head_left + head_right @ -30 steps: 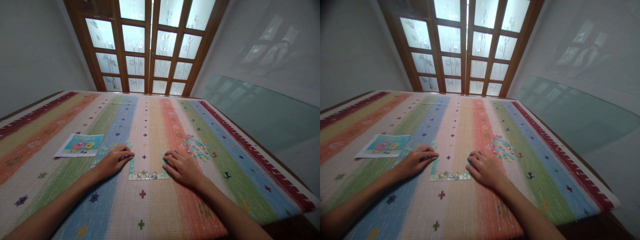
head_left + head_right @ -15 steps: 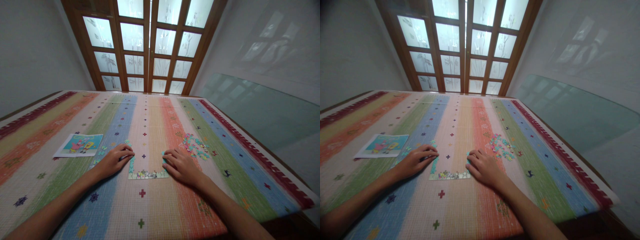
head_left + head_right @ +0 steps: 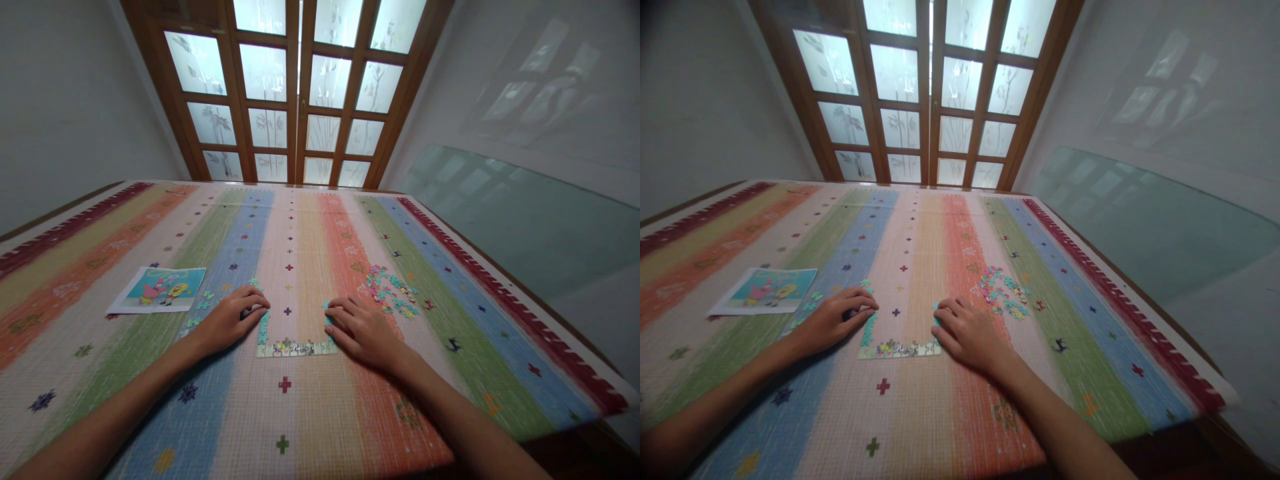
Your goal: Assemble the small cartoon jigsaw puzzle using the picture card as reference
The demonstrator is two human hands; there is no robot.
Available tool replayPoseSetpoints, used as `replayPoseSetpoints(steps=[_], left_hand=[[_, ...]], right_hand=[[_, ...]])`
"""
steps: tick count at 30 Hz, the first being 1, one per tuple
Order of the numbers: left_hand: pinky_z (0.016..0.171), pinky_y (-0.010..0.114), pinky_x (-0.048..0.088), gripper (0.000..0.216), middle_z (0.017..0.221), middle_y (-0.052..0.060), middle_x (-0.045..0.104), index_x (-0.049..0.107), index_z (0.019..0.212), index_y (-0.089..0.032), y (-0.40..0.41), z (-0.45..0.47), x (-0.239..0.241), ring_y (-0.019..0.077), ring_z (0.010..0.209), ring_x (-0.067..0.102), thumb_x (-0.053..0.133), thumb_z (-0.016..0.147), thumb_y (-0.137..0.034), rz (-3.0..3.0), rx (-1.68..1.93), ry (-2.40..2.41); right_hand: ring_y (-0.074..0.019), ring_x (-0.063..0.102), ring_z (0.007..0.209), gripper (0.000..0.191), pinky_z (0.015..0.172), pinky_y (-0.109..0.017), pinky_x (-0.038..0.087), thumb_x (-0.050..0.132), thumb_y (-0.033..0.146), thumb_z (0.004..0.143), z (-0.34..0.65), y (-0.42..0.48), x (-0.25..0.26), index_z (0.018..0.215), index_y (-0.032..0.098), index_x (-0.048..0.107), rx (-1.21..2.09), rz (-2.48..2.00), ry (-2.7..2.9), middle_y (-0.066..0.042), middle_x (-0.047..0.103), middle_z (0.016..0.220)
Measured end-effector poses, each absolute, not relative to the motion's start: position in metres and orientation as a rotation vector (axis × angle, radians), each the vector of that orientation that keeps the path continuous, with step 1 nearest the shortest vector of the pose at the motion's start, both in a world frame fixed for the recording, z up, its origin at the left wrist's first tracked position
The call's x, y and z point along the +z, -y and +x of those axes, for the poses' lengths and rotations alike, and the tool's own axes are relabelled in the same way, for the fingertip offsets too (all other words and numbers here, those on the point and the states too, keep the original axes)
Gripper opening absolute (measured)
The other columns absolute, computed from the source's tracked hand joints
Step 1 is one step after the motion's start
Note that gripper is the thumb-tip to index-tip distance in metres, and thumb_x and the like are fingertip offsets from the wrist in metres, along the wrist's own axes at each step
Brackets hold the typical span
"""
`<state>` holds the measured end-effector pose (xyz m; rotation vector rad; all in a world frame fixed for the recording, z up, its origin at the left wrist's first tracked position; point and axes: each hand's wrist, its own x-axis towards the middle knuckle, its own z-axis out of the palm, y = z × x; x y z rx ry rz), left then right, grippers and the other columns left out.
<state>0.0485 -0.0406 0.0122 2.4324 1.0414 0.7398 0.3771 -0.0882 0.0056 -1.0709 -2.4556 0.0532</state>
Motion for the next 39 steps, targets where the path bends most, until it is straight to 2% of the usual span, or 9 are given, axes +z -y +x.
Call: replayPoseSetpoints(steps=[6, 11, 16, 21, 30, 36, 39], left_hand=[[0.087, 0.038, 0.055, 0.019, 0.100, 0.005, 0.071, 0.071, 0.098, -0.023, 0.041, 0.051, 0.014, 0.0201, 0.088, 0.065, 0.054, 0.099, -0.031, 2.401, 0.735, -1.085], [0.089, 0.039, 0.054, 0.019, 0.101, 0.005, 0.072, 0.070, 0.099, -0.022, 0.041, 0.049, 0.012, 0.0216, 0.095, 0.066, 0.053, 0.101, -0.031, 2.420, 0.762, -1.070], [0.094, 0.041, 0.054, 0.021, 0.108, 0.006, 0.074, 0.070, 0.107, -0.024, 0.044, 0.042, 0.012, 0.0230, 0.102, 0.067, 0.051, 0.103, -0.032, 2.482, 0.798, -1.025], [0.099, 0.045, 0.051, 0.019, 0.121, 0.005, 0.073, 0.070, 0.113, -0.026, 0.051, 0.035, 0.021, 0.0252, 0.108, 0.065, 0.062, 0.098, -0.034, 2.596, 0.757, -0.945], [0.096, 0.045, 0.053, 0.032, 0.125, 0.006, 0.074, 0.072, 0.110, -0.026, 0.056, 0.031, 0.026, 0.0275, 0.108, 0.063, 0.078, 0.087, -0.046, 2.676, 0.609, -0.861], [0.096, 0.049, 0.055, 0.053, 0.137, 0.008, 0.070, 0.064, 0.134, -0.027, 0.056, 0.027, 0.018, 0.0289, 0.112, 0.062, 0.077, 0.087, -0.048, 2.708, 0.589, -0.867], [0.096, 0.048, 0.055, 0.049, 0.137, 0.008, 0.070, 0.067, 0.131, -0.026, 0.056, 0.027, 0.018, 0.0292, 0.112, 0.062, 0.076, 0.088, -0.050, 2.721, 0.575, -0.870]], right_hand=[[-0.0269, 0.065, 0.101, 0.022, 0.087, -0.043, 0.054, 0.053, 0.032, 0.105, 0.377, 0.088, 0.006, 0.110, 0.018, 0.069, 0.030, -1.072, 2.452, -0.012, 0.072, 0.112], [-0.0271, 0.065, 0.101, 0.023, 0.088, -0.044, 0.054, 0.052, 0.031, 0.106, 0.377, 0.088, 0.006, 0.109, 0.017, 0.070, 0.043, -1.066, 2.451, -0.013, 0.073, 0.113], [-0.0263, 0.066, 0.100, 0.024, 0.088, -0.043, 0.054, 0.051, 0.031, 0.106, 0.378, 0.088, 0.007, 0.112, 0.018, 0.070, 0.040, -1.062, 2.445, -0.012, 0.074, 0.113], [-0.0269, 0.065, 0.099, 0.025, 0.087, -0.044, 0.053, 0.054, 0.033, 0.103, 0.381, 0.088, 0.010, 0.114, 0.018, 0.071, 0.042, -1.068, 2.439, -0.012, 0.075, 0.114], [-0.0317, 0.061, 0.106, 0.042, 0.096, -0.052, 0.050, 0.070, 0.043, 0.090, 0.387, 0.093, 0.017, 0.124, 0.017, 0.070, 0.142, -1.051, 2.486, -0.012, 0.072, 0.127], [-0.0320, 0.061, 0.112, 0.048, 0.100, -0.052, 0.050, 0.072, 0.045, 0.090, 0.390, 0.091, 0.014, 0.129, 0.017, 0.068, 0.157, -1.062, 2.490, -0.014, 0.070, 0.135], [-0.0317, 0.061, 0.112, 0.048, 0.099, -0.053, 0.051, 0.072, 0.046, 0.091, 0.390, 0.091, 0.015, 0.128, 0.016, 0.069, 0.147, -1.061, 2.501, -0.014, 0.069, 0.135]])
